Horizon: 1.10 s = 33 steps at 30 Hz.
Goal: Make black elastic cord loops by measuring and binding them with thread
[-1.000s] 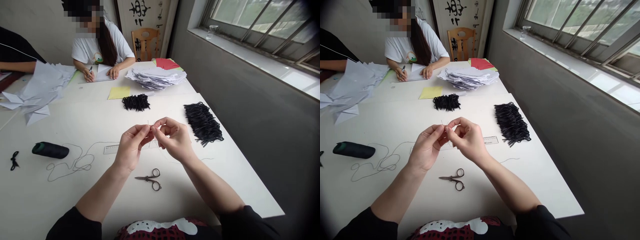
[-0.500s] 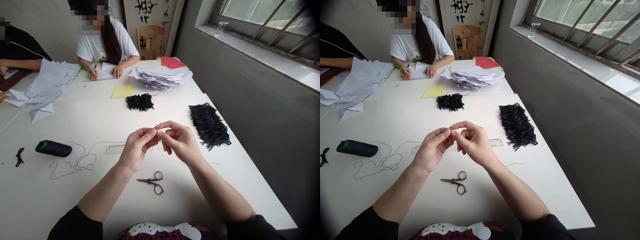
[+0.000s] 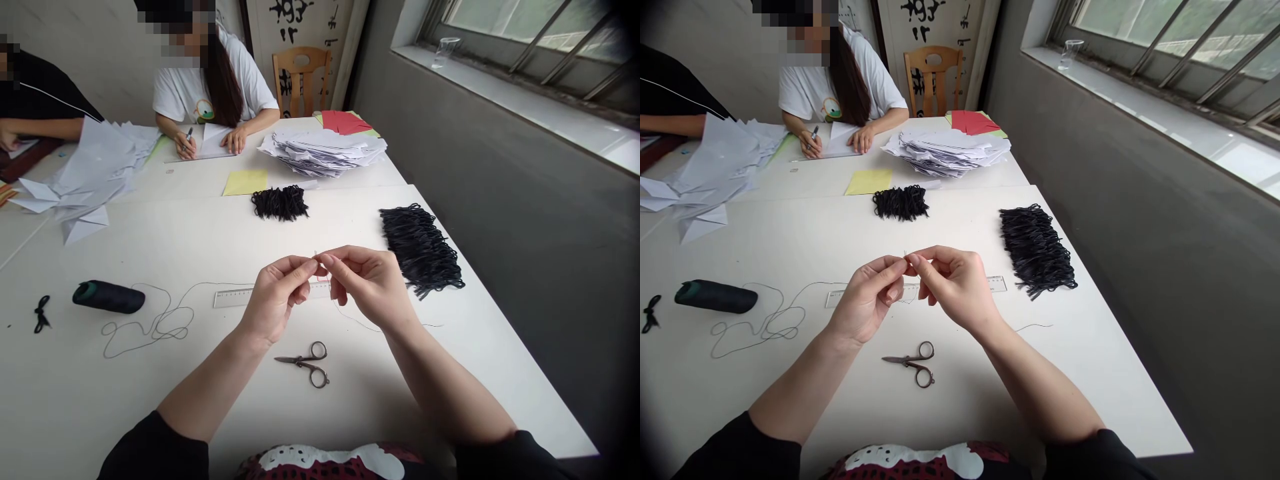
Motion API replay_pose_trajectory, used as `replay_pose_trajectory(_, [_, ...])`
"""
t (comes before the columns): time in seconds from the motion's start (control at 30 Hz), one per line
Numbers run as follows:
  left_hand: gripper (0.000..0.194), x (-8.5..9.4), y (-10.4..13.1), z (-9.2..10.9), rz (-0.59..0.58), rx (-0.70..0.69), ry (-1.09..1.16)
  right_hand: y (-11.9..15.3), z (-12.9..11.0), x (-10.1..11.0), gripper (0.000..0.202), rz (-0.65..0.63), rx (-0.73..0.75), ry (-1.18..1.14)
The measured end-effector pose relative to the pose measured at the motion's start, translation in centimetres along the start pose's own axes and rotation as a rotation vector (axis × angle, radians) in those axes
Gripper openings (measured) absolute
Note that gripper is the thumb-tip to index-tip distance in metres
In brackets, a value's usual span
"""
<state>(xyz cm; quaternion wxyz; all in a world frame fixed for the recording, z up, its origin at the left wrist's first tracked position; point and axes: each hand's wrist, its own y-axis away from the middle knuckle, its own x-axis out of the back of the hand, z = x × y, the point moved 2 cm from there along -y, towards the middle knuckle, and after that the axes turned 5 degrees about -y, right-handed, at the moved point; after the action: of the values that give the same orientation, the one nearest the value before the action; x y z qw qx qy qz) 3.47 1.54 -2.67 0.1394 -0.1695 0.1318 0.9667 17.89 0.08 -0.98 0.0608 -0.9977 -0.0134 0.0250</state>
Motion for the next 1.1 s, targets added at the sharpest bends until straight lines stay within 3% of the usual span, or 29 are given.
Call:
replay_pose_trajectory(0.47, [0.012,0.0,0.2,-0.3,-0.025,-0.172,-0.123,-0.3,0.7,0.2,0.023,-0.017,-0.076,-0.082])
replay_pose_trajectory(0.67, [0.027,-0.8,0.5,-0.6,-0.136,-0.086,-0.016,-0.1,0.6,-0.2,0.03,0.045,-0.059,-0.066])
replay_pose_trajectory(0.8, [0.029,-0.5,0.6,-0.7,-0.068,-0.084,-0.131,-0.1,0.9,-0.6,0.032,0.074,-0.043,-0.045])
replay_pose_trajectory(0.97, [0.026,-0.3,0.8,-0.1,0.014,-0.261,-0.287,0.0,1.1,-0.7,0.031,0.079,-0.032,-0.065])
replay_pose_trajectory(1.1, [0.024,-0.1,0.8,0.1,0.054,-0.323,-0.347,0.0,1.0,-0.8,0.029,0.045,-0.075,-0.118])
